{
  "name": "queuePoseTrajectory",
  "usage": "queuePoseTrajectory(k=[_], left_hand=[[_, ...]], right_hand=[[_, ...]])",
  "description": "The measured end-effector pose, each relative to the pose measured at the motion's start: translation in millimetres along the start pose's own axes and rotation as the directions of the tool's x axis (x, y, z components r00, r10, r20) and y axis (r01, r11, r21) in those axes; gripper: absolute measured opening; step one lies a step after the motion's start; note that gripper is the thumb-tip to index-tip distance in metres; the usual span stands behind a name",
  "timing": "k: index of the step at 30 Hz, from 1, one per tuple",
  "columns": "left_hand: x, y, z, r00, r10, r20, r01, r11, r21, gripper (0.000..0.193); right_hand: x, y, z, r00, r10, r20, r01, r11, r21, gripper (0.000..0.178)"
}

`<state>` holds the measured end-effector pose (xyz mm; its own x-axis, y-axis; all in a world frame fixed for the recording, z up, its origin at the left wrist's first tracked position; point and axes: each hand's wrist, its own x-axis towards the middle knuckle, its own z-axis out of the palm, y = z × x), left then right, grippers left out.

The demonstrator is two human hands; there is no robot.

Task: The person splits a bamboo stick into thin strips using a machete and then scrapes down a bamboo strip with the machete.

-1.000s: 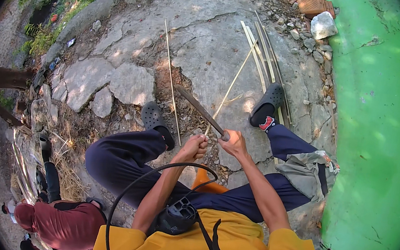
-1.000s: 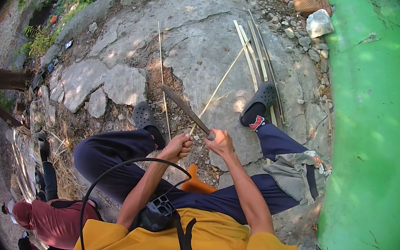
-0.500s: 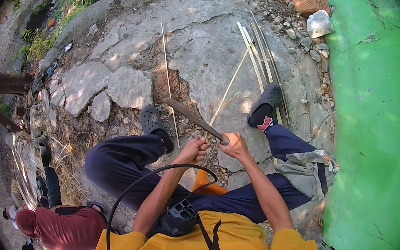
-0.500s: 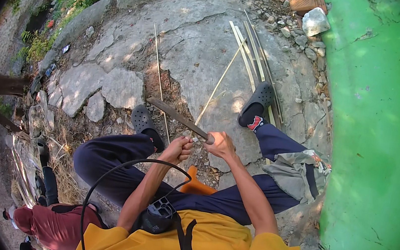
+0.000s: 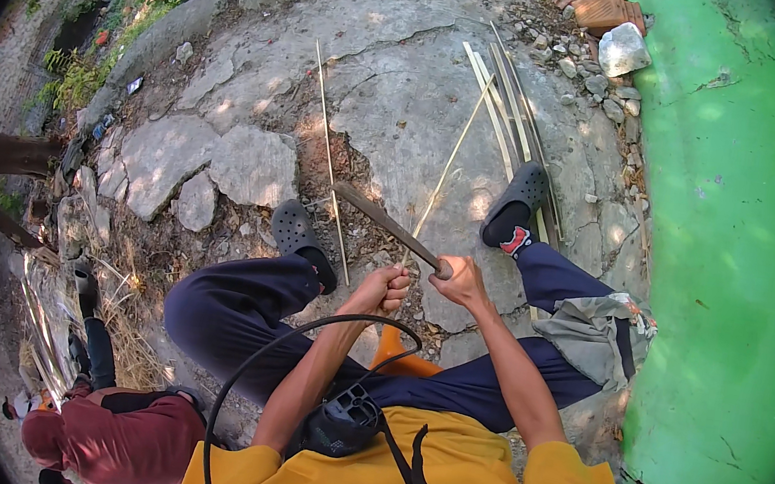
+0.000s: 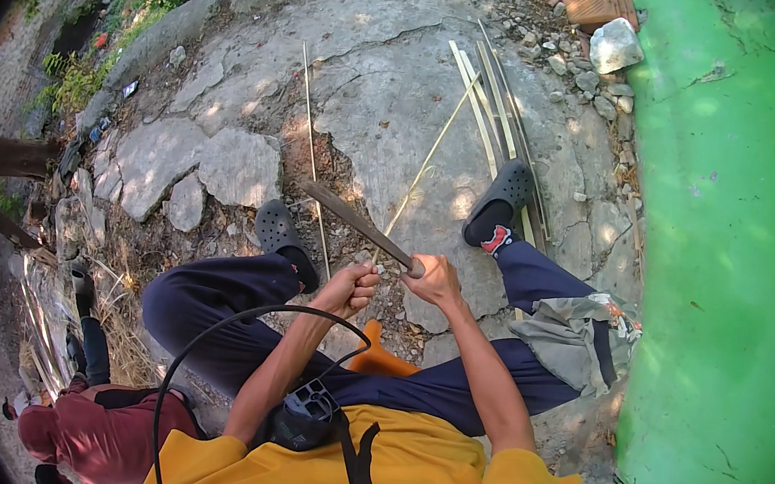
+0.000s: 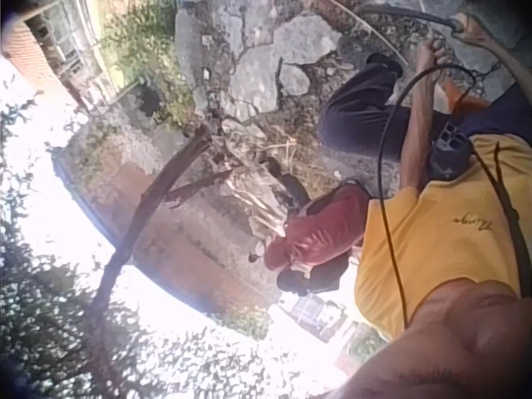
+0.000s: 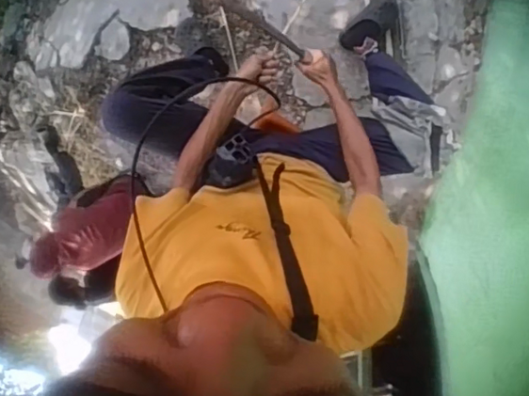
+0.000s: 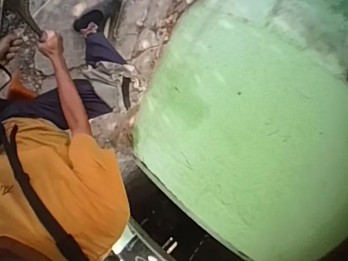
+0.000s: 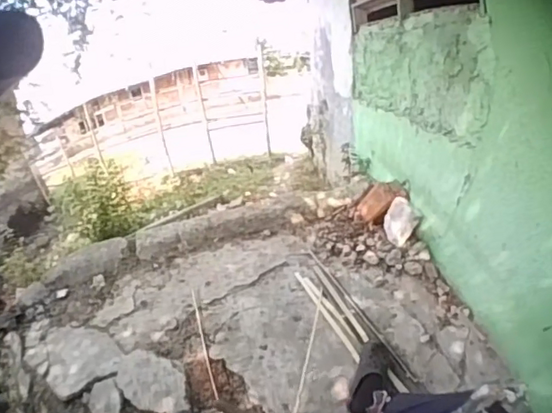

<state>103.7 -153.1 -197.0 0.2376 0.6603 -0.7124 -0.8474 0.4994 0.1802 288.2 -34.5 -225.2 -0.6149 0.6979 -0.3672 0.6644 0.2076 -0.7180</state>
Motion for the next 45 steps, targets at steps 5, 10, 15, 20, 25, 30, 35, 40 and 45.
queuePoseTrajectory(k=[5, 10, 15, 20, 25, 30, 35, 40, 45], left_hand=[[2.1, 5.0, -8.6, 0.996, 0.056, -0.068, -0.055, 0.998, 0.009, 0.015], [-3.0, 7.0, -3.6, 0.998, 0.043, -0.043, -0.041, 0.998, 0.046, 0.015], [-1.8, 1.7, 0.6, 0.998, 0.057, -0.04, -0.053, 0.995, 0.089, 0.018], [-1.1, -9.7, 2.0, 1.0, 0.021, -0.005, -0.021, 0.993, 0.119, 0.018], [-2.7, 3.9, -0.5, 0.999, 0.037, -0.021, -0.036, 0.999, 0.019, 0.019], [-2.8, 3.3, 5.0, 1.0, 0.001, 0.024, 0.0, 0.999, -0.034, 0.018], [-4.0, 5.7, 3.0, 0.991, 0.101, -0.083, -0.087, 0.984, 0.154, 0.018], [-0.9, 0.5, -0.7, 0.996, 0.085, -0.036, -0.08, 0.99, 0.117, 0.019], [-0.8, -7.5, 5.6, 0.996, 0.059, -0.071, -0.047, 0.985, 0.164, 0.021]], right_hand=[[20.3, -4.0, 3.9, 1.0, 0.03, -0.006, -0.03, 0.994, -0.105, 0.03], [10.8, -6.8, 0.5, 0.997, -0.04, -0.069, 0.037, 0.998, -0.045, 0.027], [-7.5, -9.7, -6.5, 0.996, -0.09, -0.018, 0.087, 0.99, -0.11, 0.027], [30.6, 31.1, -2.6, 0.989, 0.034, -0.14, -0.042, 0.998, -0.053, 0.028], [6.2, -3.6, 1.6, 0.997, -0.058, -0.052, 0.058, 0.998, -0.004, 0.026], [17.8, 0.7, -11.8, 1.0, -0.028, -0.001, 0.028, 1.0, -0.011, 0.023], [18.0, -11.0, 1.2, 0.995, -0.034, -0.098, 0.03, 0.999, -0.039, 0.026], [-0.8, -10.3, -1.9, 1.0, -0.008, -0.009, 0.008, 1.0, -0.017, 0.029], [31.0, 20.2, -4.5, 0.988, 0.034, -0.154, -0.046, 0.996, -0.074, 0.03]])
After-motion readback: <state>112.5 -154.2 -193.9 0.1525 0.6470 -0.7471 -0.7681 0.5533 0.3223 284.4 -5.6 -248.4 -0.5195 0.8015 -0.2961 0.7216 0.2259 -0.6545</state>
